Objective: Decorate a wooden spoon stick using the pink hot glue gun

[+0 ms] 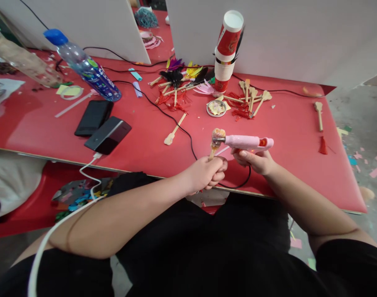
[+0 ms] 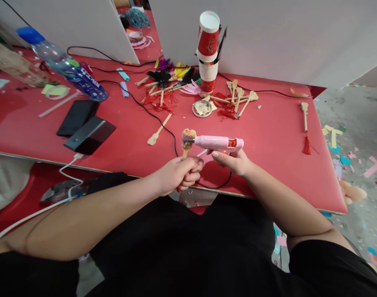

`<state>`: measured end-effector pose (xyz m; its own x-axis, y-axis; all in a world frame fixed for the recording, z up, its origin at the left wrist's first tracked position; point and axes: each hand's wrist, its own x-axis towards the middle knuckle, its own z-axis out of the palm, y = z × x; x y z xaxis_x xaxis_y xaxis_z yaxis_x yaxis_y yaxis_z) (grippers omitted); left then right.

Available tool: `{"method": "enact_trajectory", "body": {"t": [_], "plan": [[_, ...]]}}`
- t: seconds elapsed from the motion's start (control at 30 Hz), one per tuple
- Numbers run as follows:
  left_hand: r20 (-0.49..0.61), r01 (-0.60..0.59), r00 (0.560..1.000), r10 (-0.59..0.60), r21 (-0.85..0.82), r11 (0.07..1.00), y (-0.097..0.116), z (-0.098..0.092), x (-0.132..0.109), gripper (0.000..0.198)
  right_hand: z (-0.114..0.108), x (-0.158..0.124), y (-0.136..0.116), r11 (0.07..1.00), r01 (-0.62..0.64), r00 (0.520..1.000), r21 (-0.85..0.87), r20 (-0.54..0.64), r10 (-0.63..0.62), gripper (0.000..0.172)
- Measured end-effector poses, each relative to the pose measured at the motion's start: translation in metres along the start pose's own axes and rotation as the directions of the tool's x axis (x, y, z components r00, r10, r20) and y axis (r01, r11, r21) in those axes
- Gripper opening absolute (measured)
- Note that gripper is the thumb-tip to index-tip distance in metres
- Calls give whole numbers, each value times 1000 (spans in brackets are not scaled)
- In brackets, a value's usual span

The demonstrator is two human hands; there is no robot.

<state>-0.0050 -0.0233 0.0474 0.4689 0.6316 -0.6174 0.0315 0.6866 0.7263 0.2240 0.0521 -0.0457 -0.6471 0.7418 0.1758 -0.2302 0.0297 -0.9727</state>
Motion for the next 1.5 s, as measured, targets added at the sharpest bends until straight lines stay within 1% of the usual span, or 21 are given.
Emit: {"method": "enact_trajectory", "body": {"t": [0.1,0.33,0.5,0.7,0.87,1.1,1.2,1.33,1.5], "plan": [[-22,2,1000,-2,4,1000,-2,1,-1,36,2,1,-1,1000,-15,999,22,36,14,40],[-31,-14,999,14,-5,1000,-5,5,-5,30,5,-1,4,999,5,998,35,55,-7,41],[-59,7,998,-7,0,1000,-3,6,-5,30,5,-1,1,1000,-12,999,17,34,12,39],[-68,17,998,-18,-7,1000,-4,6,-4,31,6,1,-2,998,-49,998,43,50,47,41],[-72,23,997,-23,-1,1000,-4,6,-4,31,6,0,-1,999,-27,999,33,40,25,40],[-72,18,997,-17,12,1000,-4,6,-4,28,7,0,-3,999,-12,1000,-33,12,12,39],[-73,16,997,-14,24,1000,-4,6,-5,28,8,1,-5,999,11,999,-31,31,-10,40],[-82,8,997,-7,19,1000,-5,6,-4,26,10,2,-6,999,7,999,-33,33,-6,45],[-74,21,997,-21,3,1000,-4,6,-4,26,11,3,-7,1000,16,1000,-27,18,-15,42]]}}
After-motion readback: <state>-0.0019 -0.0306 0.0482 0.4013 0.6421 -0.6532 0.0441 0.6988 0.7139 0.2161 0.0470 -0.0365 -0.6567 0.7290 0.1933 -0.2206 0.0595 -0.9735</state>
